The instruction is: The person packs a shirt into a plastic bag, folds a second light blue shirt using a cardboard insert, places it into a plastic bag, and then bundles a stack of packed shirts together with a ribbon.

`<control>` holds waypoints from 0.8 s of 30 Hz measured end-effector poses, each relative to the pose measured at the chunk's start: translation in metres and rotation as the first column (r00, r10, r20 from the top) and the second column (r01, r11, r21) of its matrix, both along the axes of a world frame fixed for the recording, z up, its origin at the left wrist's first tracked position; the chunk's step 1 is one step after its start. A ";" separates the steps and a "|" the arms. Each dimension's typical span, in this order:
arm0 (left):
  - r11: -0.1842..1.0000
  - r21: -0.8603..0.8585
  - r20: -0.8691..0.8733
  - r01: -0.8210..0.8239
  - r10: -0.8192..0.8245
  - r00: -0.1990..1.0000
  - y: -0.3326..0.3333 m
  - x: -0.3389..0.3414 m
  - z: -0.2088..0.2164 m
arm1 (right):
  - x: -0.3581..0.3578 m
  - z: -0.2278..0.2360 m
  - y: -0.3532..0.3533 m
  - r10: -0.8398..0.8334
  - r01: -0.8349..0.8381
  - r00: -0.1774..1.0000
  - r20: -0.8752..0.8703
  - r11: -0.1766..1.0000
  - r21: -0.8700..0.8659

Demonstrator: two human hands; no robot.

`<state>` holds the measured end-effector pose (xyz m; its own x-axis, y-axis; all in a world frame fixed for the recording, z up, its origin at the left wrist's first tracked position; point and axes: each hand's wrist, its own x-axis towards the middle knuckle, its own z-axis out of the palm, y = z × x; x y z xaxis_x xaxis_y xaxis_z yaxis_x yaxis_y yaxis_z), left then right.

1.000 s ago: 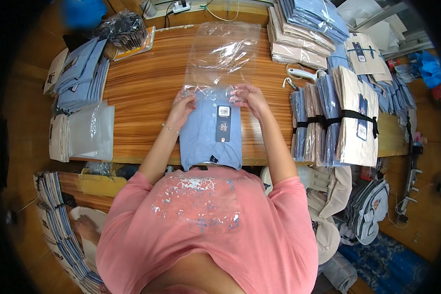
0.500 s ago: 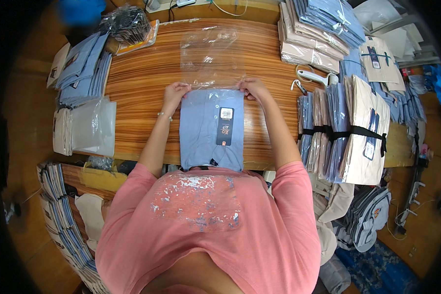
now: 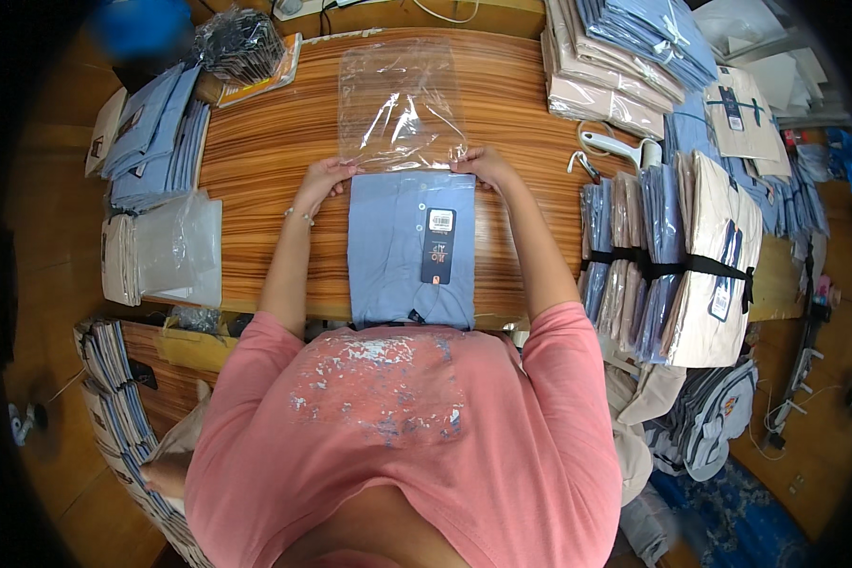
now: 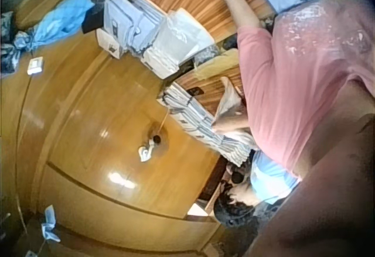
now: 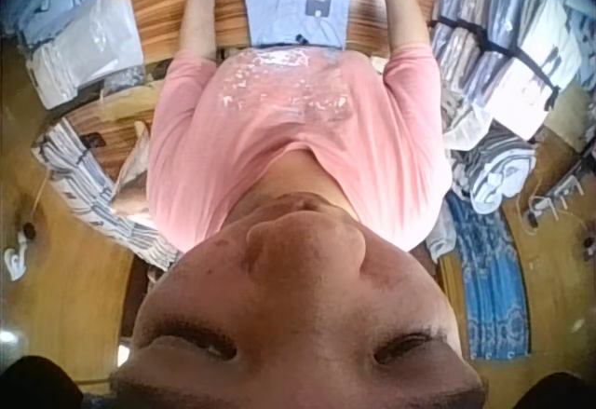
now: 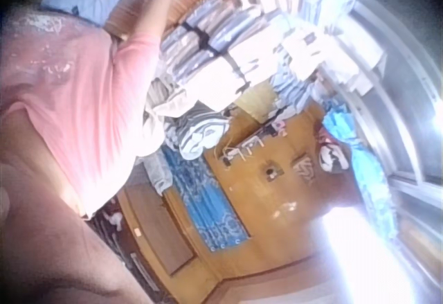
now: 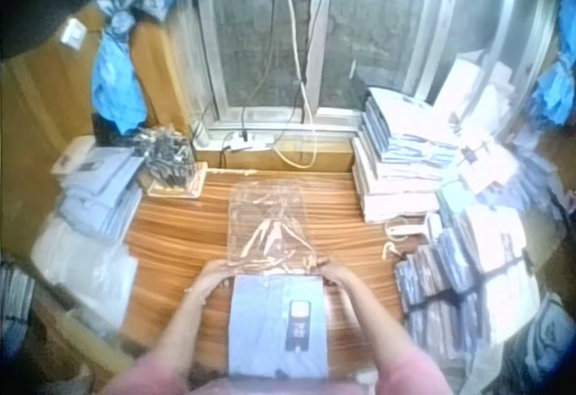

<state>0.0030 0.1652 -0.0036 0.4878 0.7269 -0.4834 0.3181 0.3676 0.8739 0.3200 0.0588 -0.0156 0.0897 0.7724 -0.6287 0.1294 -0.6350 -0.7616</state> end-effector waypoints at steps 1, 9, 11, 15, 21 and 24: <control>0.997 0.066 0.020 -0.048 0.047 0.999 0.001 -0.002 -0.011 | -0.002 0.000 0.002 0.018 -0.018 1.000 0.009 1.000 -0.001; 0.992 -0.036 -0.058 0.119 -0.121 0.991 -0.006 0.001 0.008 | 0.032 0.010 -0.007 0.092 -0.125 0.953 -0.289 0.987 -0.098; 0.990 -0.019 -0.054 0.141 -0.142 0.988 -0.007 0.004 0.008 | 0.033 0.010 -0.010 0.115 -0.150 0.958 -0.263 0.982 -0.114; 0.985 -0.027 -0.108 0.169 -0.171 0.979 -0.008 0.004 0.011 | 0.033 0.013 -0.019 0.180 -0.221 0.950 -0.255 0.965 -0.140; 0.972 -0.109 -0.100 0.207 -0.218 0.971 -0.039 -0.013 0.028 | 0.019 0.009 -0.058 0.209 -0.290 0.884 -0.419 0.947 -0.140; 0.948 -0.185 -0.068 0.259 -0.275 0.959 -0.071 -0.032 0.029 | -0.001 0.010 -0.091 0.266 -0.325 0.880 -0.394 0.941 -0.091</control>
<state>-0.0291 0.0944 0.0256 0.6003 0.4778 -0.6414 0.5006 0.4010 0.7672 0.3191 -0.0317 -0.0054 -0.3903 0.6199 -0.6807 0.0564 -0.7219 -0.6897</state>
